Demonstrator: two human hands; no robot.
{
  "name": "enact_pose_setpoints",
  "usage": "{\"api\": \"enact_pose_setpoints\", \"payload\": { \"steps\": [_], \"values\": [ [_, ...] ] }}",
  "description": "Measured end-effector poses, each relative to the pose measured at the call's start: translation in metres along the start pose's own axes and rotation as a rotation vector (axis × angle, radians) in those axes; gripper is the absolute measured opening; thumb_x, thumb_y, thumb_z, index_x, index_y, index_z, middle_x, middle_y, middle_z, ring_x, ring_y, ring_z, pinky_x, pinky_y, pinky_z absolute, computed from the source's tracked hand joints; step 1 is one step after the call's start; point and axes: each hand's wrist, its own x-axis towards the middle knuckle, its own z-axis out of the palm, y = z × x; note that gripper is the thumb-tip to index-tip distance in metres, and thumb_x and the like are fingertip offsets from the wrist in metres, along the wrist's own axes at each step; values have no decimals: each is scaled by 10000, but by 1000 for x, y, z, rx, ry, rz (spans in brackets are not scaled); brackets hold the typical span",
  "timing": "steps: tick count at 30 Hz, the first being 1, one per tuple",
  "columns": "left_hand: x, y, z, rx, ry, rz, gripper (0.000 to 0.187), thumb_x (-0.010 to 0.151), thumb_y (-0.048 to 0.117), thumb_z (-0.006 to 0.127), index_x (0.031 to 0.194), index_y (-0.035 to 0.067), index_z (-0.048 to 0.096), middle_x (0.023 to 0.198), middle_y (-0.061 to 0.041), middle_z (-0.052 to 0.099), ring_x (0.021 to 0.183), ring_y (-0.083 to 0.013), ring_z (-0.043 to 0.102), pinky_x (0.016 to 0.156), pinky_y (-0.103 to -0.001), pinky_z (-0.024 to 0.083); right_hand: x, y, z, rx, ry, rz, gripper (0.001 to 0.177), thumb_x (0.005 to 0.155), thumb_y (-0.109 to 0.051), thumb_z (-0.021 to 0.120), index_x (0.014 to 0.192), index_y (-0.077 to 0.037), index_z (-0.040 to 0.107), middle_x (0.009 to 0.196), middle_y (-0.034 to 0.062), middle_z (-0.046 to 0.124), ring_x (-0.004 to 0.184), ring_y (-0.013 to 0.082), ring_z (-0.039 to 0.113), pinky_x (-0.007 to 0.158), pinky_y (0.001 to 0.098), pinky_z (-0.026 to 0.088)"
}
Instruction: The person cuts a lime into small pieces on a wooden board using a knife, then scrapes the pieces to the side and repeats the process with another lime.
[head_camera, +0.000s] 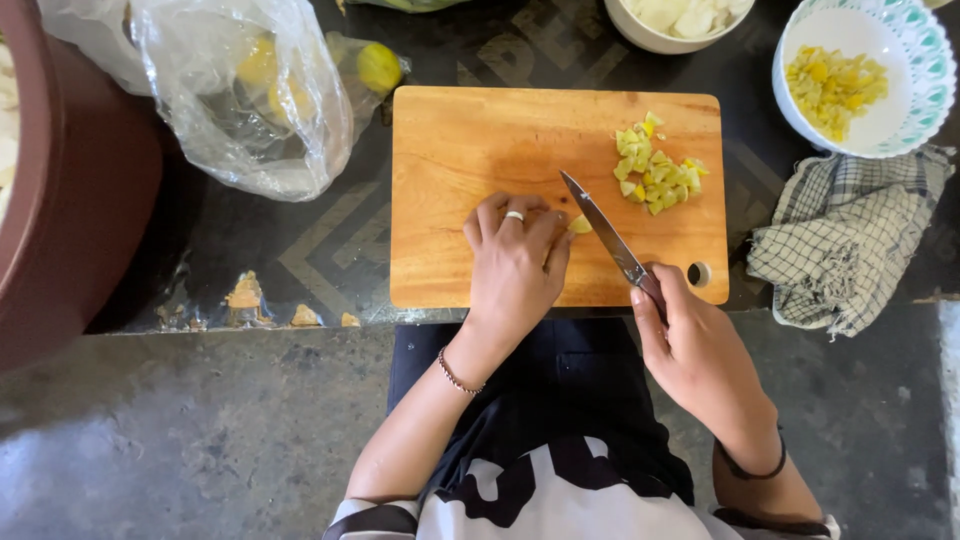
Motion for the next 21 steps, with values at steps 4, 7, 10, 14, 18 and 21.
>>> {"api": "enact_pose_setpoints", "payload": {
  "steps": [4,7,10,14,18,21],
  "values": [
    [2,1,4,-4,0,-6,130,882,150,744,993,81,737,1147,-98,655,1211,-350,494,1052,-505,327,2,-1,2,-18,-47,81,217,1003,-182,572,1144,-20,540,698,148,660,536,314,646,513,421,481],
    [3,3,5,-10,3,-25,124,873,142,745,983,87,739,1138,-90,659,1216,-347,492,1032,-504,312,2,5,9,-36,-61,74,206,1010,-175,572,1128,-15,518,689,152,660,550,320,654,513,425,487],
    [5,5,6,-23,-16,-54,105,862,140,751,952,89,735,1130,-84,668,1212,-342,495,1003,-502,307,1,9,13,-62,-24,-63,227,1001,-151,555,1139,13,481,697,165,659,539,340,649,479,431,487],
    [4,5,8,-48,-2,-45,68,874,120,748,935,93,737,1121,-55,687,1205,-326,512,998,-486,313,3,2,11,-168,-102,56,196,1033,-198,544,1045,-17,472,594,169,627,488,363,626,459,464,468],
    [5,4,4,-64,27,-37,31,892,93,741,923,96,746,1082,-26,699,1178,-312,529,995,-468,320,3,-3,9,-160,-29,10,210,1018,-196,536,1056,-2,466,573,170,618,444,360,602,406,460,446],
    [6,4,3,-73,14,-39,34,896,91,741,929,87,741,1073,-41,690,1172,-319,529,990,-471,326,5,-6,8,-169,-75,28,210,1016,-201,525,1054,-4,462,553,165,617,404,348,591,383,452,440]
  ]
}}
